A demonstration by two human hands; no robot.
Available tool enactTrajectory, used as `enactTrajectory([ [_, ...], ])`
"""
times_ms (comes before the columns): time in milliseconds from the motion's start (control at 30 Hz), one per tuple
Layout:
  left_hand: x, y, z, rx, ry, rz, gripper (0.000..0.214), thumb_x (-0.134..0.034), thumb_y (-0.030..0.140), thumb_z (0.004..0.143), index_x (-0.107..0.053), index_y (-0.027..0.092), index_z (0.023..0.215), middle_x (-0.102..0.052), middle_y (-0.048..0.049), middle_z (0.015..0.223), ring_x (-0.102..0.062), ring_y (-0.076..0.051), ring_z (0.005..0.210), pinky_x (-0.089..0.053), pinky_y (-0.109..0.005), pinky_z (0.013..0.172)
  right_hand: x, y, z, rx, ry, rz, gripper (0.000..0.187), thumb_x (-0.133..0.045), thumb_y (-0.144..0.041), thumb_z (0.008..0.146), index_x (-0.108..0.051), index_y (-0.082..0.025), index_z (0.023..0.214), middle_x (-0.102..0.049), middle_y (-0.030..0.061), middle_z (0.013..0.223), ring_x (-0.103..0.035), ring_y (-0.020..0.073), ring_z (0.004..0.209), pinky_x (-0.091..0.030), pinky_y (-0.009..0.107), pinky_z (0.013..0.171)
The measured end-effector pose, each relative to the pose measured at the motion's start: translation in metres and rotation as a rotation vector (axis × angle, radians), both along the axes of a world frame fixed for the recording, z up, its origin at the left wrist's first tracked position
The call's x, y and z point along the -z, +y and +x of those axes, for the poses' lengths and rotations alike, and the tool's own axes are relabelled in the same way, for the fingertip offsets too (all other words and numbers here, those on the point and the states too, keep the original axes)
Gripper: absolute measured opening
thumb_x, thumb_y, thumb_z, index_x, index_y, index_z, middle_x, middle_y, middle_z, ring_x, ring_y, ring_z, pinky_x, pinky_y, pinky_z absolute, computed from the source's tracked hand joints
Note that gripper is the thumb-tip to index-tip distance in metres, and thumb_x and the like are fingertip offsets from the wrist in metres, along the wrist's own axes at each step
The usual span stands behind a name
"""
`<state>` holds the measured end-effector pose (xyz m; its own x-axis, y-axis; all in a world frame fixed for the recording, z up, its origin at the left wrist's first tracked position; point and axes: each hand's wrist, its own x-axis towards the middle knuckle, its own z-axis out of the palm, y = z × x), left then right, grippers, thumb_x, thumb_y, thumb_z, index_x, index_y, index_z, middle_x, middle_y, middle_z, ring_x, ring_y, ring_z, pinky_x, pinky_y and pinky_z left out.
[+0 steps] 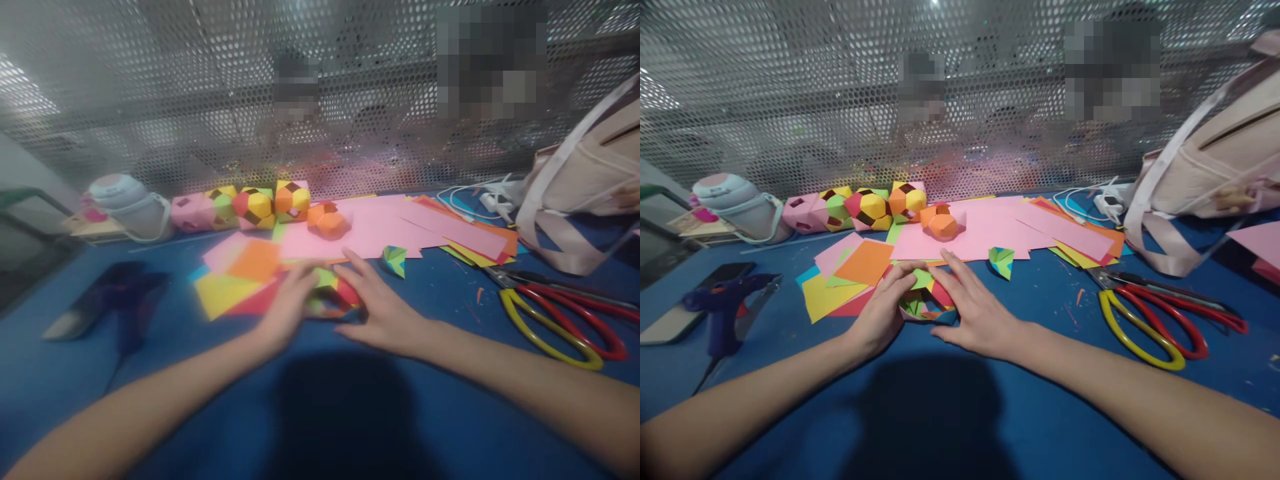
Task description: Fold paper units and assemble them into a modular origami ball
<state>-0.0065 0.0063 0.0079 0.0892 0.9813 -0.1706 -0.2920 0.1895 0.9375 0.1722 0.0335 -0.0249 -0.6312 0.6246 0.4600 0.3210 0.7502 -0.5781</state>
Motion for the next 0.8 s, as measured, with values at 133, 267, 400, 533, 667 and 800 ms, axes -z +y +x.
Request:
enactTrajectory([
  [133, -0.0041, 0.0007, 0.0003, 0.013, -0.129, 0.001, 0.032, -0.060, 0.033, 0.075, -0.058, 0.019, 0.105, -0.065, -0.0047, 0.093, -0.065, -0.025, 0.087, -0.056, -0.039, 0.070, -0.0008, 0.0017, -0.0027, 0.073, 0.058, -0.050, 0.073, -0.066, -0.022, 0.074, -0.033, -0.023, 0.139, -0.024, 0.0163, 0.152, -0.022, 0.0282, 0.142, -0.028, 0.053, 0.111],
  [267, -0.0061, 0.0012, -0.0017, 0.013, -0.267, 0.018, 0.040, -0.056, 0.018, 0.065, -0.063, 0.016, 0.104, -0.067, -0.0059, 0.101, -0.063, -0.027, 0.098, -0.051, -0.042, 0.085, -0.0022, 0.0043, -0.0024, 0.128, 0.118, -0.110, 0.064, -0.065, -0.022, 0.075, -0.040, -0.022, 0.134, -0.035, 0.0162, 0.147, -0.030, 0.0266, 0.139, -0.030, 0.052, 0.111],
  [400, -0.0048, -0.0003, -0.0040, 0.023, -0.208, 0.046, 0.050, -0.054, 0.007, 0.055, -0.067, 0.018, 0.103, -0.065, -0.0042, 0.112, -0.052, -0.026, 0.119, -0.038, -0.037, 0.103, -0.0027, 0.0061, -0.0008, 0.162, 0.139, -0.207, 0.066, -0.065, -0.026, 0.075, -0.039, -0.023, 0.135, -0.036, 0.0141, 0.147, -0.034, 0.0257, 0.137, -0.029, 0.051, 0.112],
  [533, -0.0041, -0.0043, -0.0044, 0.045, -0.149, 0.062, 0.050, -0.057, 0.006, 0.061, -0.067, 0.021, 0.108, -0.065, -0.0037, 0.113, -0.052, -0.025, 0.118, -0.037, -0.037, 0.101, -0.0045, 0.0055, 0.0005, 0.148, 0.135, -0.277, 0.066, -0.064, -0.027, 0.076, -0.038, -0.024, 0.137, -0.036, 0.0128, 0.148, -0.036, 0.0255, 0.136, -0.028, 0.050, 0.112],
  [667, -0.0023, -0.0065, -0.0046, 0.069, -0.141, 0.072, 0.043, -0.061, 0.011, 0.069, -0.066, 0.021, 0.110, -0.065, -0.0053, 0.114, -0.056, -0.024, 0.110, -0.041, -0.036, 0.095, -0.0063, 0.0047, 0.0002, 0.146, 0.145, -0.313, 0.062, -0.063, -0.028, 0.078, -0.040, -0.023, 0.135, -0.042, 0.0133, 0.143, -0.040, 0.0257, 0.133, -0.031, 0.051, 0.110],
  [800, 0.0034, -0.0058, -0.0073, 0.099, -0.061, 0.081, 0.040, -0.064, 0.017, 0.074, -0.064, 0.022, 0.113, -0.065, -0.0057, 0.114, -0.058, -0.023, 0.107, -0.044, -0.035, 0.091, -0.0073, 0.0049, -0.0004, 0.137, 0.135, -0.331, 0.060, -0.063, -0.028, 0.078, -0.041, -0.022, 0.134, -0.046, 0.0140, 0.139, -0.043, 0.0254, 0.131, -0.033, 0.051, 0.109],
])
